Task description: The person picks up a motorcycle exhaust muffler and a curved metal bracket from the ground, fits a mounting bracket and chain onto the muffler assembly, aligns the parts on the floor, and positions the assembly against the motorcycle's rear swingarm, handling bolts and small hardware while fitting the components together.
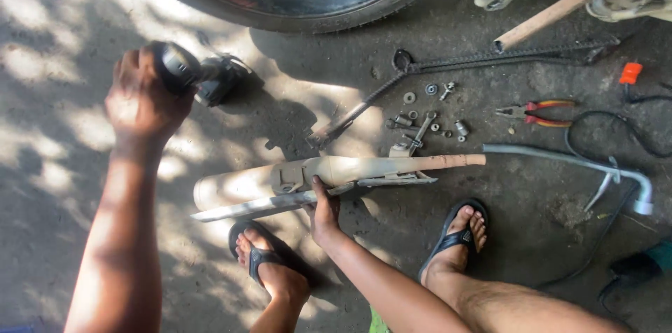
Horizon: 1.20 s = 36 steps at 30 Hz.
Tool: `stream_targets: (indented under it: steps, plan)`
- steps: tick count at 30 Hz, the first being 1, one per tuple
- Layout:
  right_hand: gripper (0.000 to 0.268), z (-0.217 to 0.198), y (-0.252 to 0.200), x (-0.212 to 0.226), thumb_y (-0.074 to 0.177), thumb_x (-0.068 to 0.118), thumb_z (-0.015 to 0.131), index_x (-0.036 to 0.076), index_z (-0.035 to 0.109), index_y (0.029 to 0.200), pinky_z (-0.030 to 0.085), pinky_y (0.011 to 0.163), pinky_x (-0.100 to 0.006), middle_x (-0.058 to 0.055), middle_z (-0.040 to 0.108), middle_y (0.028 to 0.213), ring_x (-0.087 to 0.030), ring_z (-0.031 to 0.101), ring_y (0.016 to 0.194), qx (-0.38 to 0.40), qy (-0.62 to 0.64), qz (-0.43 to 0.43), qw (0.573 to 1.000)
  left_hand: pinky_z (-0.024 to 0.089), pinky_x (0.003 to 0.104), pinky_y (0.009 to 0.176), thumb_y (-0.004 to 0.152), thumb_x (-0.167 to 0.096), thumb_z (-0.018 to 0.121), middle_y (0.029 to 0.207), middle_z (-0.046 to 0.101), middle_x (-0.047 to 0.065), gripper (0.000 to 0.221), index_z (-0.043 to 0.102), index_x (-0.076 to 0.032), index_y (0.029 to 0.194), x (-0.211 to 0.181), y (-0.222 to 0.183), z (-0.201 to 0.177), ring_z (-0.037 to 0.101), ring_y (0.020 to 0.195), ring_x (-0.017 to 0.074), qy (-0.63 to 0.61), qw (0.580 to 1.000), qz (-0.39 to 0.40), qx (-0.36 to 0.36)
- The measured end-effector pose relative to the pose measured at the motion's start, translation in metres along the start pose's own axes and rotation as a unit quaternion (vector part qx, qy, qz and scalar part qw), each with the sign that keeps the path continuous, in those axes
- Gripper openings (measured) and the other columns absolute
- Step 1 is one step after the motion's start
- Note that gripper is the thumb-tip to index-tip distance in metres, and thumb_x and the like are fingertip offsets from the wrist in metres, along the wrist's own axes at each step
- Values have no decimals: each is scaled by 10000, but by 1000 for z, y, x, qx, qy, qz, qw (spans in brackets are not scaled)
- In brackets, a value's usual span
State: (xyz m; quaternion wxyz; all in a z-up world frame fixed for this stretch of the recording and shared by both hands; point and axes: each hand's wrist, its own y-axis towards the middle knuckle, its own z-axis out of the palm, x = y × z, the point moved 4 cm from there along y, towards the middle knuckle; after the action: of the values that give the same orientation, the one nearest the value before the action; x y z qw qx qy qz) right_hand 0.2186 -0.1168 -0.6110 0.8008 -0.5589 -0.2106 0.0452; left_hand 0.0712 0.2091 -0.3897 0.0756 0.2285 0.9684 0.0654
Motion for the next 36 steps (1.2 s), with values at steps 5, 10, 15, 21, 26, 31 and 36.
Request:
stream_targets:
  steps: [5, 10, 15, 21, 26, 31, 36]
  plan:
    - [712, -3, 8, -15, 815, 460, 789, 119, 556, 1395, 522, 992, -458, -94, 586, 1383, -275, 587, 1249, 68, -3, 0, 998, 556, 484, 856, 725, -361, 955, 1205, 624, 152, 799, 557, -54, 1346, -7, 2, -12, 637, 1119, 357, 50, 999, -5, 1]
    - [826, 1, 0, 1, 774, 520, 778, 119, 505, 1443, 606, 945, -457, -75, 556, 1431, -270, 602, 1248, -10, -74, -30, 997, 541, 537, 926, 751, -472, 917, 1274, 600, 160, 1016, 456, -49, 1551, -16, -3, -14, 605, 1207, 340, 113, 992, 22, 55]
    - [873, -24, 20, -9, 772, 551, 804, 92, 453, 1427, 605, 859, -435, -145, 610, 1351, -285, 659, 1110, 13, -126, -1, 992, 440, 651, 938, 650, -602, 882, 1407, 557, 225, 1139, 449, -51, 1549, -57, -5, -63, 521, 1307, 395, 176, 980, 71, -59]
    - [865, -30, 32, -14, 806, 518, 824, 12, 404, 1368, 627, 903, -463, -233, 669, 1233, -350, 740, 1035, 75, -136, 49, 987, 492, 531, 967, 845, -291, 787, 1307, 591, 182, 481, 593, -95, 1239, -112, -59, -7, 567, 1172, 349, 36, 980, 194, -33]
    - [697, -29, 48, -20, 889, 523, 704, 25, 551, 1352, 630, 871, -436, -218, 682, 1252, -368, 741, 1043, 160, -157, 49, 973, 469, 542, 956, 836, -493, 747, 1401, 484, 168, 680, 488, -101, 1328, -168, -145, 99, 517, 1255, 369, -35, 928, 233, 290]
    - [763, -67, 131, -76, 965, 592, 231, -23, 603, 1222, 672, 719, -398, -262, 746, 1060, -341, 787, 879, 288, -134, 181, 931, 400, 523, 1111, 857, -574, 677, 1583, 336, 128, 907, 285, -132, 1546, -201, -151, 93, 396, 1423, 345, -39, 902, 174, 393]
    - [515, -20, 48, -10, 935, 477, 639, 36, 632, 1202, 577, 614, -381, -162, 724, 1021, -266, 727, 794, 255, -484, 52, 835, 459, 496, 1070, 896, -630, 632, 1566, 338, 146, 966, 207, -84, 1571, -194, -147, 116, 424, 1386, 341, 5, 890, 155, 428]
